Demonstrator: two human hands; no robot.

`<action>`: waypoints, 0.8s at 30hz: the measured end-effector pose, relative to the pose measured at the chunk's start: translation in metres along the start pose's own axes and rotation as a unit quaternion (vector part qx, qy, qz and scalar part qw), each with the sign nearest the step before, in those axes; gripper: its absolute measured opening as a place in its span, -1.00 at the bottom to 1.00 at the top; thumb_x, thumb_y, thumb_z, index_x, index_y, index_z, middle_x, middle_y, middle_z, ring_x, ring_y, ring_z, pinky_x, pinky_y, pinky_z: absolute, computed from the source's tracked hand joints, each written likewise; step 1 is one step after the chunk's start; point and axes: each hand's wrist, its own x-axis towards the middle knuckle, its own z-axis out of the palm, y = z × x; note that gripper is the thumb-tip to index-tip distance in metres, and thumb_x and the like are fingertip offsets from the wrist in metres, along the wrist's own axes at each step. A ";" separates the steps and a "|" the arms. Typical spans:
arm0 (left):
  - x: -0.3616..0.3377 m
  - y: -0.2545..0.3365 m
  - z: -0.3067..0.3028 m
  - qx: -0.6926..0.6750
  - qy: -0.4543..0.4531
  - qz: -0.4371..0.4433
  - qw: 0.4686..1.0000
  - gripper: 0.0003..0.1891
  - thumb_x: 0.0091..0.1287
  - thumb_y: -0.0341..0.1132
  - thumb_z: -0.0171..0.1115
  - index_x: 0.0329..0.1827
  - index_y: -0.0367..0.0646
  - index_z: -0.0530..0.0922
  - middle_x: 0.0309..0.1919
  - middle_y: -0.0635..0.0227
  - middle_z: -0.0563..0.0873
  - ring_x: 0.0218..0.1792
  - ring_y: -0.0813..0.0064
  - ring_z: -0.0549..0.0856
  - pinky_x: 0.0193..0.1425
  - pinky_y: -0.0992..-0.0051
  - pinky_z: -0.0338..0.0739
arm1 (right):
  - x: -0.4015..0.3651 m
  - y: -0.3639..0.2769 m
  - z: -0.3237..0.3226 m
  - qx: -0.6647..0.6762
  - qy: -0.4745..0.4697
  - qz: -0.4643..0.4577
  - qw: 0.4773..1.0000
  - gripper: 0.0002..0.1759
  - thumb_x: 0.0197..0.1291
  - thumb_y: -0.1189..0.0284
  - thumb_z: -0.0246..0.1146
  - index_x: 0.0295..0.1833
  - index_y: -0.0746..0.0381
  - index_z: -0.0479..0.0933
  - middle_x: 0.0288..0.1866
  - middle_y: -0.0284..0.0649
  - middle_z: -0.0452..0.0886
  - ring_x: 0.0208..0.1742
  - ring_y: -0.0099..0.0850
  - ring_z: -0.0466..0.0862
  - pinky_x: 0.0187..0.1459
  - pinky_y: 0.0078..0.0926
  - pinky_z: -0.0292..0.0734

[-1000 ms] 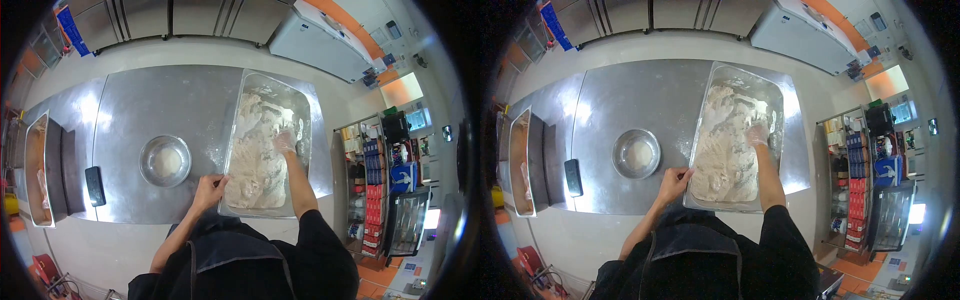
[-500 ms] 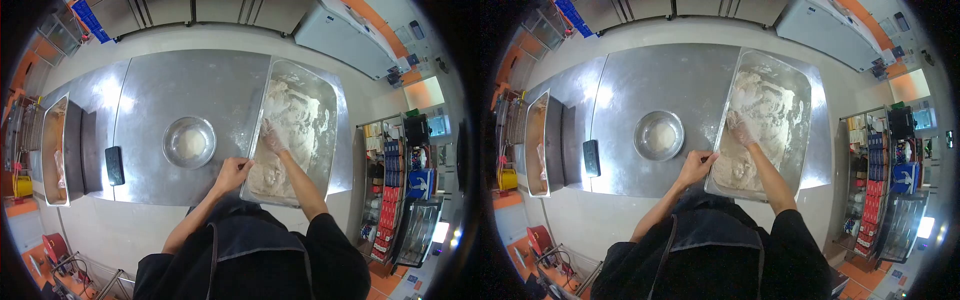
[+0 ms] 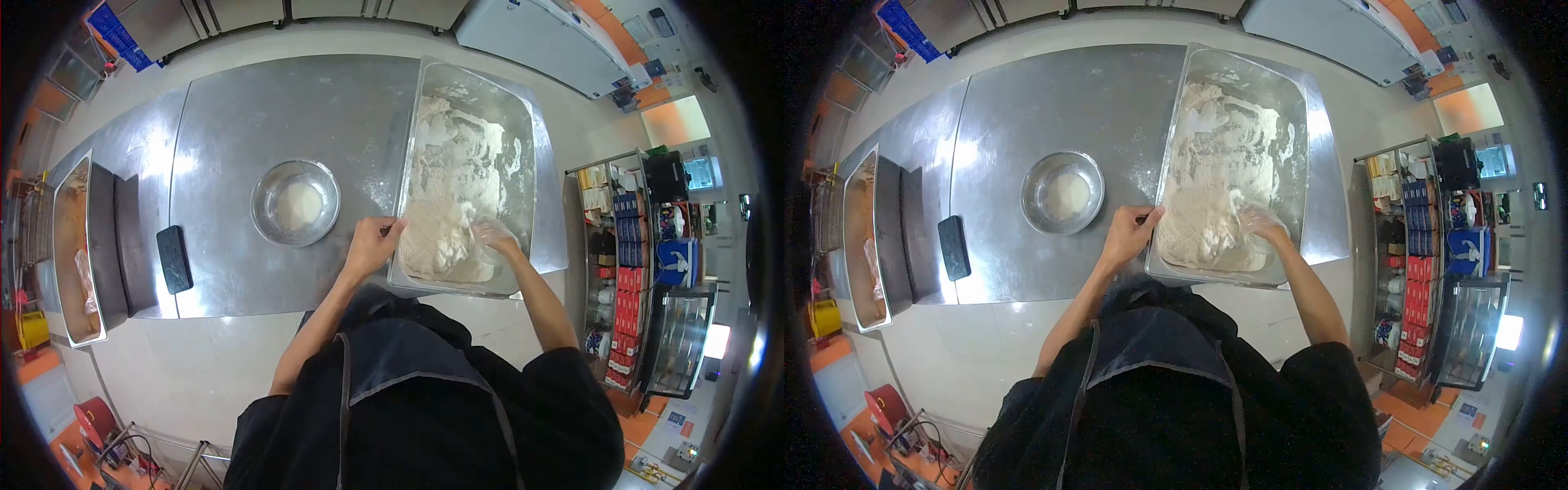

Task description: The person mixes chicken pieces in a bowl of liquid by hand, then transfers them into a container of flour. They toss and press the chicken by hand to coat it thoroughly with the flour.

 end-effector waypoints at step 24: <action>-0.003 0.000 -0.004 -0.059 0.004 -0.024 0.998 -0.65 0.38 -0.22 0.22 -0.39 -0.43 0.58 -0.71 0.02 0.34 -0.61 0.46 0.25 -0.45 0.26 0.36 | -0.008 -0.049 -0.042 -0.113 0.209 -0.014 0.971 -0.38 0.16 0.28 0.38 0.27 0.31 0.37 0.05 0.00 0.61 0.05 -0.13 0.59 0.19 -0.28 0.52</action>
